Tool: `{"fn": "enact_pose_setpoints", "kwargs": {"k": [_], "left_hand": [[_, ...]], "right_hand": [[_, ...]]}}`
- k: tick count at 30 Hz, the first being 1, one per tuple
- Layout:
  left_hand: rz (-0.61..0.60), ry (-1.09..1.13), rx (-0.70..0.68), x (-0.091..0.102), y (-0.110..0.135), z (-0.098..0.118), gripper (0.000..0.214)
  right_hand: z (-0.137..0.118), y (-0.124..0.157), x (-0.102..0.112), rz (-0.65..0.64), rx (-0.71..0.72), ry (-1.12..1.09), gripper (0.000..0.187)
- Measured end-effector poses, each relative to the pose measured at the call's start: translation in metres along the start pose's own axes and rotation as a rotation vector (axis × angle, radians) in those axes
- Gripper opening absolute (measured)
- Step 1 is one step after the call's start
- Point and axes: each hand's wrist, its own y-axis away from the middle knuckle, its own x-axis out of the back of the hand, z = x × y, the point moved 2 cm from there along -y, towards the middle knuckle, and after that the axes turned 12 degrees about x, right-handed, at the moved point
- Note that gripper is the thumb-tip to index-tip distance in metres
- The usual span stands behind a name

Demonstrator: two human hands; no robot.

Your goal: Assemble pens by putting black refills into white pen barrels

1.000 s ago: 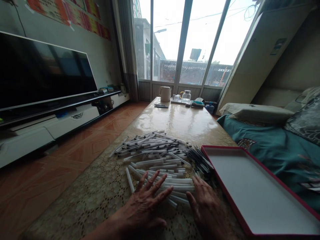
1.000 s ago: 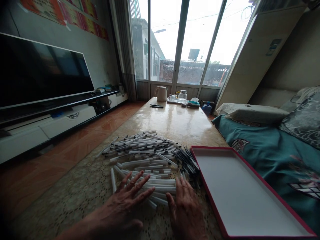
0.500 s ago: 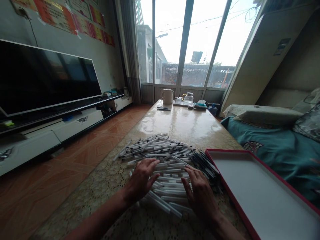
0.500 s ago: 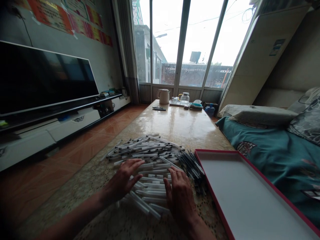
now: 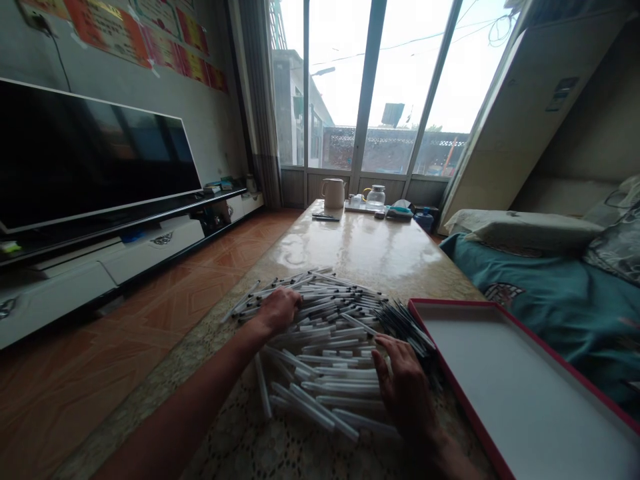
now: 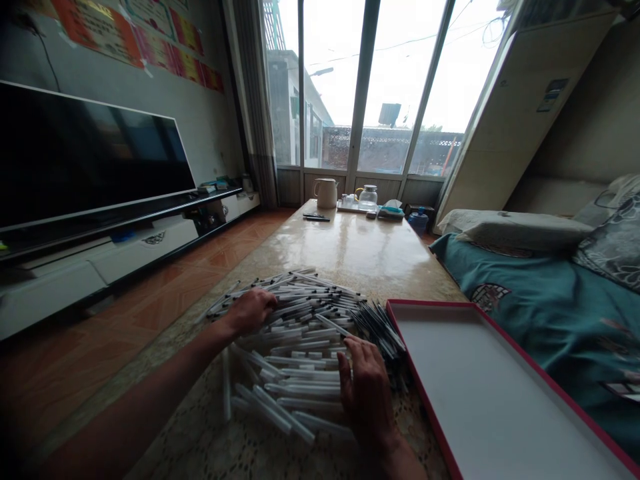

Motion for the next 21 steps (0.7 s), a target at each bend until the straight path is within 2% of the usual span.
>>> {"fn": "enact_pose_setpoints", "kwargs": {"k": [4,10,21], "left_hand": [[-0.050,-0.016,-0.003,0.0037,-0.0020,0.0000,0.023],[-0.064,-0.020,-0.007,0.0068,0.0001,0.0027,0.014],[0.011,0.107,-0.011,-0.0012,0.0068,0.0008,0.015]], "right_hand": [[0.0014,0.0001,0.0001,-0.010,-0.003,-0.011,0.023],[-0.0020,-0.0019,0.0015,-0.003,0.020,-0.010,0.024],[-0.0070,-0.0030,0.0014,-0.035,0.016,-0.017,0.022]]}}
